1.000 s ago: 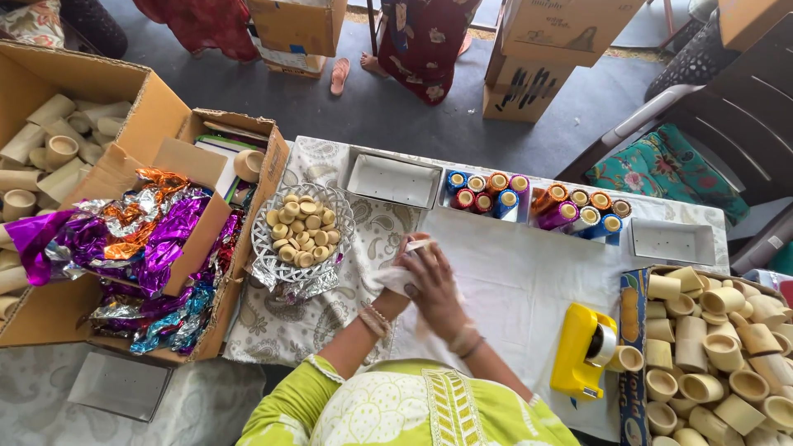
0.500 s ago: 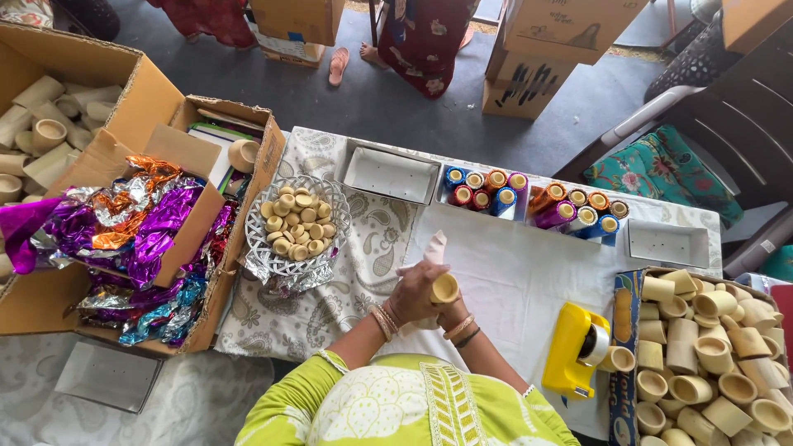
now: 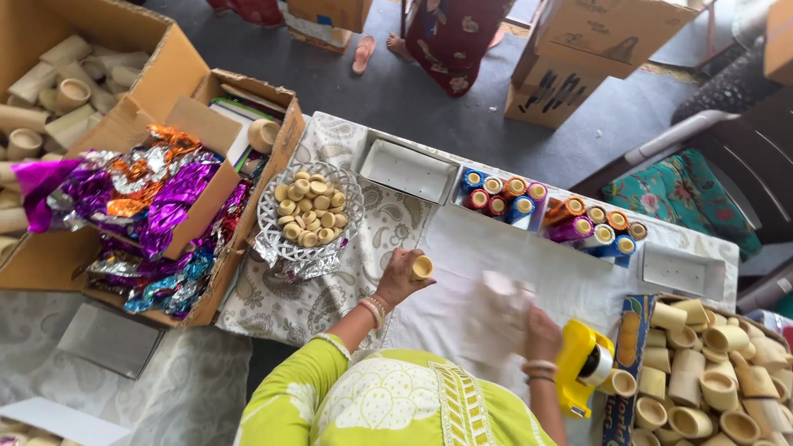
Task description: The person wraps small wooden candle holders with shiny metallic foil. They pick up a candle holder, wrap it with red foil, secure it with tape, and place it in a tray. They repeat the process with orange foil.
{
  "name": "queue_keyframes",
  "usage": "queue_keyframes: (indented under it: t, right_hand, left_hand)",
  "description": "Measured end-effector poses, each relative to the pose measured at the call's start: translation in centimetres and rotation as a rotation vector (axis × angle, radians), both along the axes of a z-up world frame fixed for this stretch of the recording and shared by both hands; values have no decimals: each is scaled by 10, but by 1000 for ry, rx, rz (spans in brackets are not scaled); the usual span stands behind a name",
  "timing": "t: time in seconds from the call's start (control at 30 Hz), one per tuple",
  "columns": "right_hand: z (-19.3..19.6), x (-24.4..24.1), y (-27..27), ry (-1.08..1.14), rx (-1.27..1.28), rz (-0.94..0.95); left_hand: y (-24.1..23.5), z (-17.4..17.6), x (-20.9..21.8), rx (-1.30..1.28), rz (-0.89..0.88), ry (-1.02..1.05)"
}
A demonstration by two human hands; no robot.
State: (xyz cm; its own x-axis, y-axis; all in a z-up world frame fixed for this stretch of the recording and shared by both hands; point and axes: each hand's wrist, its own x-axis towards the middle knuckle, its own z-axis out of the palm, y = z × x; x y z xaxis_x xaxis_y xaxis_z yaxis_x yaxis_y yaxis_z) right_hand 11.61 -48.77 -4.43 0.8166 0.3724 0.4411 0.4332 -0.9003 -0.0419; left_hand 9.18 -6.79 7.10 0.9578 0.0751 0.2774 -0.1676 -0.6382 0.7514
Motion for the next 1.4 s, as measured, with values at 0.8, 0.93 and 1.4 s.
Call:
queue_keyframes:
  t: [0.8,0.93,1.4]
  right_hand:
    - [-21,-2,-22,235,120,-386]
    - [-2,16,-1,178,186,-341]
    - [130,58,225,242,432,165]
  left_hand:
    - [124,8,1,-102,279,-224]
    - [229,104,-60,-13,558,-381]
    - [559,131,-178,155,1306,43]
